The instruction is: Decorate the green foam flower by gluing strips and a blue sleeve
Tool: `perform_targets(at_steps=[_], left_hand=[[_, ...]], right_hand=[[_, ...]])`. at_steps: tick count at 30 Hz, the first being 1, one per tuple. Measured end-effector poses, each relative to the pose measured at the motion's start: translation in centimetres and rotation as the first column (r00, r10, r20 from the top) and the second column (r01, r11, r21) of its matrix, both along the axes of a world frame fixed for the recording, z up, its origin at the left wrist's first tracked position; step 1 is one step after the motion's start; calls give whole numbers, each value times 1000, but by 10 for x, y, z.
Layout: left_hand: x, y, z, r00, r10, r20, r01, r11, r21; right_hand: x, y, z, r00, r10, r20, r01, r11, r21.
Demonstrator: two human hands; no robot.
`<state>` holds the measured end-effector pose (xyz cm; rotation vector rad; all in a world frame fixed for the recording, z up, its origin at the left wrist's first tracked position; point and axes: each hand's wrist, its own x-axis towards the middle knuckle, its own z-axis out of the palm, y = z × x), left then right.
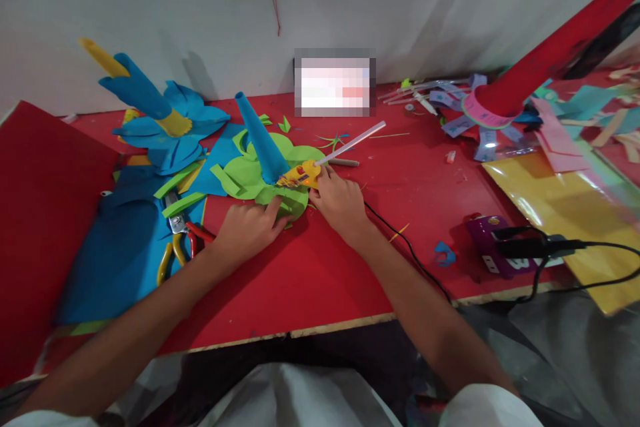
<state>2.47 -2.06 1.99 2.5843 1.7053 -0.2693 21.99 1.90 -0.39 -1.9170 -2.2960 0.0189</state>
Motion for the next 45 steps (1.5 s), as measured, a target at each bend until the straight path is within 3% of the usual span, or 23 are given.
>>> perform_targets(at_steps=[8, 19, 37, 45], left_hand=[[-1, 0, 0, 1000, -12, -15, 12, 1000, 1], [-1, 0, -2, 1000, -13, 12, 13, 1000, 11], [0, -1, -1, 1000, -14, 5, 13, 1000, 27], [-2, -1, -2, 1000, -19, 25, 18, 1000, 22]], right_hand=[[10, 6, 1, 999, -48, 19, 49, 998, -26], [5, 6, -5, 999, 39, -19, -39, 999, -32], [17, 8, -3, 1000, -11, -20, 11, 1000, -19], [11, 5, -3, 998, 58, -10, -59, 998, -15]])
